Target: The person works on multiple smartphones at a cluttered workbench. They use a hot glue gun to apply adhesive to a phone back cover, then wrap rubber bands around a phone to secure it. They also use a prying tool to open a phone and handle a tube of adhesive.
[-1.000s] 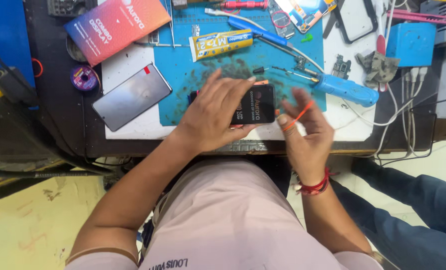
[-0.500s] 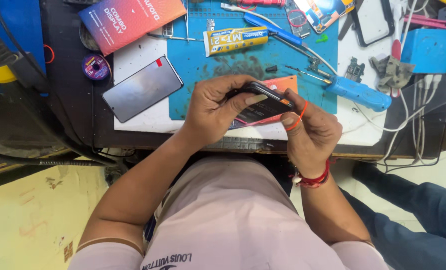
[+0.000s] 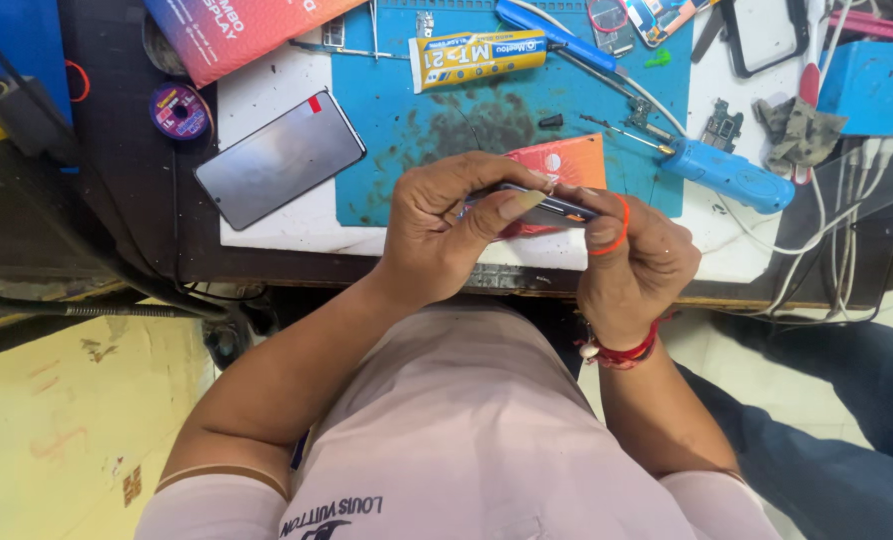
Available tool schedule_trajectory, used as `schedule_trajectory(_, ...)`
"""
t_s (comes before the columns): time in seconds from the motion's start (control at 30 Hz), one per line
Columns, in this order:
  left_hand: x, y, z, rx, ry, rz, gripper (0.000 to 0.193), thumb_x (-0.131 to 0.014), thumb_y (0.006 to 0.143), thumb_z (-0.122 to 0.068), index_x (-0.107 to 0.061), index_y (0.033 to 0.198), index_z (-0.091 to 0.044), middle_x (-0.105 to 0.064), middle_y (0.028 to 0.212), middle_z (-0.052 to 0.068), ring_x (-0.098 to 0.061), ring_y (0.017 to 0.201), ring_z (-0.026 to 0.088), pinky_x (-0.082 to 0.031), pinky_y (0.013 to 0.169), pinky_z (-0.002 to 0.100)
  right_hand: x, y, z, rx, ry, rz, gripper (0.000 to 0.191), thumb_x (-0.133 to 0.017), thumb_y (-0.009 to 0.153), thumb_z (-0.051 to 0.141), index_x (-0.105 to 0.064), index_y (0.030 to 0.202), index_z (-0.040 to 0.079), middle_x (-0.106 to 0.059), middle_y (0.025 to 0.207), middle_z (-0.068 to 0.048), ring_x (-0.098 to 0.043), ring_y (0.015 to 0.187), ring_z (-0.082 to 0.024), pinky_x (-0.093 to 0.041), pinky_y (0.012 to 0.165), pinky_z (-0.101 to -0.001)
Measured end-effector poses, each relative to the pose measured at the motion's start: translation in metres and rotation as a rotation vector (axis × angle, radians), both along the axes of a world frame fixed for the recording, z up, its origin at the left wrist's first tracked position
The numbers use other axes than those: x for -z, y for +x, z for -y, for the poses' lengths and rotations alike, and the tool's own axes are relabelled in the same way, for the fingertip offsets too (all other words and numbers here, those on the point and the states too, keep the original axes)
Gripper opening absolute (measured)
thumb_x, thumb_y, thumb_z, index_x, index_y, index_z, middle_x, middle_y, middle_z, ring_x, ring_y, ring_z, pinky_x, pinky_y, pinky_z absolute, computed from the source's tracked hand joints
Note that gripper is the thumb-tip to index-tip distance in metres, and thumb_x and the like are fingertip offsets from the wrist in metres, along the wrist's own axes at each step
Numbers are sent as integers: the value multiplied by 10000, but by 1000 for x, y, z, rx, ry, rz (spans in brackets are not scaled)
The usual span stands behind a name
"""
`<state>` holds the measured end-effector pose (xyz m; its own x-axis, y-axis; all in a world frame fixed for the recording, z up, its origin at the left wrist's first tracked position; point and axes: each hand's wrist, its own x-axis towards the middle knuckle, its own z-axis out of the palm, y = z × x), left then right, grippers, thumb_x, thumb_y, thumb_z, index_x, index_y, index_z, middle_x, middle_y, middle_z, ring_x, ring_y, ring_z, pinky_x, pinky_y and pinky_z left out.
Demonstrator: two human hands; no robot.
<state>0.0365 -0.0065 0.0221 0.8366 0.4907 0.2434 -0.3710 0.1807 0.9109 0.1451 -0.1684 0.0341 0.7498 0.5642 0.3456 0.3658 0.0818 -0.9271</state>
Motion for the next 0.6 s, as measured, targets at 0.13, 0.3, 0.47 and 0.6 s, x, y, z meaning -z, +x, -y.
schedule_trajectory(0.13,1,-3,-3,-4,92,3,156,-705,1073,-122,-736,1182,-15,-752,1059,76,-701,952,92,-563,862,226,2,1,2,87,-79,248,299,-700,1087,228,-736,1114,-67,-741,942,-147,-675,745,-153,-530,710,-247)
schedule_trajectory(0.3,-1,4,-14,116,75,10,255,-741,1020,-171,-708,1227,-26,-736,1181,69,-711,1037,112,-586,914,262,18,4,12,70,-8,334,298,-681,1130,237,-709,1129,-59,-757,1003,-148,-766,852,-222,-597,800,-271)
schedule_trajectory(0.47,-12,22,-22,348,55,44,286,-730,1050,-136,-678,1314,-38,-746,1267,73,-727,1171,128,-621,1019,307,-1,4,0,145,-30,156,317,-697,1110,239,-728,1158,-73,-763,998,-174,-736,895,-209,-574,845,-293)
schedule_trajectory(0.6,-26,20,-22,181,528,-122,210,-717,1009,-159,-725,1199,-69,-789,1031,108,-785,926,219,-608,801,338,-58,19,-10,-150,26,178,667,-797,951,361,-463,1360,-46,-584,1352,-164,-619,1280,-241,-507,1122,-388)
